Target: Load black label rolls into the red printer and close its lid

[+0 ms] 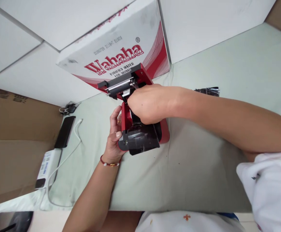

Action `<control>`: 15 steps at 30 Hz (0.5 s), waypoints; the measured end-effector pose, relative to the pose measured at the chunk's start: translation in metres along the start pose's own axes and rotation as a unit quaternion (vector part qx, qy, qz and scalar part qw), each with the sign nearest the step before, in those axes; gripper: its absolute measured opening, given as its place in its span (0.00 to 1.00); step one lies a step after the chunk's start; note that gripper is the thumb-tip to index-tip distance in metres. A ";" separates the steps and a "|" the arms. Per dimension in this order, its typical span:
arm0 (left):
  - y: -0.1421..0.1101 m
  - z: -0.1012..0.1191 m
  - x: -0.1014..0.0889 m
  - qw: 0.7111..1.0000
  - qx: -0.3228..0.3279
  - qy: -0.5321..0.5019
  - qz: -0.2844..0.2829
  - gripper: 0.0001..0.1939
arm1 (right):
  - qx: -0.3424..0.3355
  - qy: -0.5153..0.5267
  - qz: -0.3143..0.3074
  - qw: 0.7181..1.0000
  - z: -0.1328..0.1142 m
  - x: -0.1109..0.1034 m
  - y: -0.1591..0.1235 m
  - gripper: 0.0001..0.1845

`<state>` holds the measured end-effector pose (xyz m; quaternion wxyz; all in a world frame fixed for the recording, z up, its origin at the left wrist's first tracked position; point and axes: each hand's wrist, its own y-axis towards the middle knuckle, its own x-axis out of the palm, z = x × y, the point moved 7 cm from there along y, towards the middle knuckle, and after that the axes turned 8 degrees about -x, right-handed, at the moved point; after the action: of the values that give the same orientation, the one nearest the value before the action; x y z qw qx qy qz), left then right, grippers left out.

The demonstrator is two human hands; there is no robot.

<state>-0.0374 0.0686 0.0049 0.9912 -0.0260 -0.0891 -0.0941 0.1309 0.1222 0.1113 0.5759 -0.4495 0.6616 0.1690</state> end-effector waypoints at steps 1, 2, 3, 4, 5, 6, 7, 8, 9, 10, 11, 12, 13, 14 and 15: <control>0.000 0.000 -0.001 1.000 0.000 -0.002 -0.001 0.46 | -0.002 0.000 -0.001 1.000 0.000 -0.001 0.000 0.11; 0.001 -0.001 -0.001 1.000 -0.001 -0.004 -0.002 0.46 | -0.002 0.001 0.000 1.000 0.000 -0.002 -0.001 0.11; 0.001 -0.002 -0.002 1.000 -0.001 -0.005 -0.006 0.46 | -0.002 0.003 0.006 1.000 -0.002 -0.004 -0.003 0.10; 0.001 -0.003 -0.002 1.000 -0.002 -0.007 -0.010 0.46 | -0.002 0.005 0.018 1.000 -0.004 -0.007 -0.005 0.10; 0.001 -0.003 -0.002 1.000 -0.003 -0.008 -0.013 0.45 | 0.002 0.007 0.031 1.000 -0.006 -0.011 -0.006 0.10; 0.001 -0.004 -0.002 1.000 -0.003 -0.010 -0.016 0.45 | 0.010 0.007 0.040 0.999 -0.007 -0.013 -0.008 0.11; 0.001 -0.004 -0.002 1.000 -0.003 -0.011 -0.018 0.45 | 0.019 0.003 0.044 0.999 -0.008 -0.015 -0.009 0.12; 0.001 -0.004 -0.002 1.000 -0.003 -0.012 -0.018 0.45 | 0.027 -0.006 0.040 0.999 -0.009 -0.015 -0.010 0.12; 0.001 -0.004 -0.002 1.000 -0.004 -0.013 -0.018 0.45 | 0.034 -0.019 0.028 0.999 -0.008 -0.013 -0.009 0.12; 0.001 -0.004 -0.002 1.000 -0.004 -0.013 -0.016 0.46 | 0.037 -0.032 0.016 0.999 -0.008 -0.010 -0.008 0.12; 0.001 -0.003 -0.002 1.000 -0.004 -0.012 -0.015 0.46 | 0.037 -0.043 0.006 0.998 -0.006 -0.007 -0.006 0.12; 0.001 -0.003 -0.002 1.000 -0.003 -0.011 -0.014 0.46 | 0.035 -0.049 0.004 0.998 -0.005 -0.004 -0.003 0.11; 0.001 -0.002 -0.002 1.000 -0.002 -0.011 -0.014 0.46 | 0.035 -0.053 0.010 0.998 -0.003 -0.001 -0.001 0.11; 0.001 -0.002 -0.002 1.000 0.000 -0.011 -0.015 0.46 | 0.031 -0.054 0.023 0.998 -0.002 0.000 0.002 0.12; 0.001 -0.002 -0.002 1.000 0.002 -0.010 -0.018 0.46 | 0.021 -0.054 0.040 0.998 -0.001 0.002 0.005 0.12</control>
<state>-0.0388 0.0693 0.0026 0.9884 -0.0238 -0.1001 -0.1115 0.1265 0.1231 0.1088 0.6131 -0.4007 0.6502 0.2021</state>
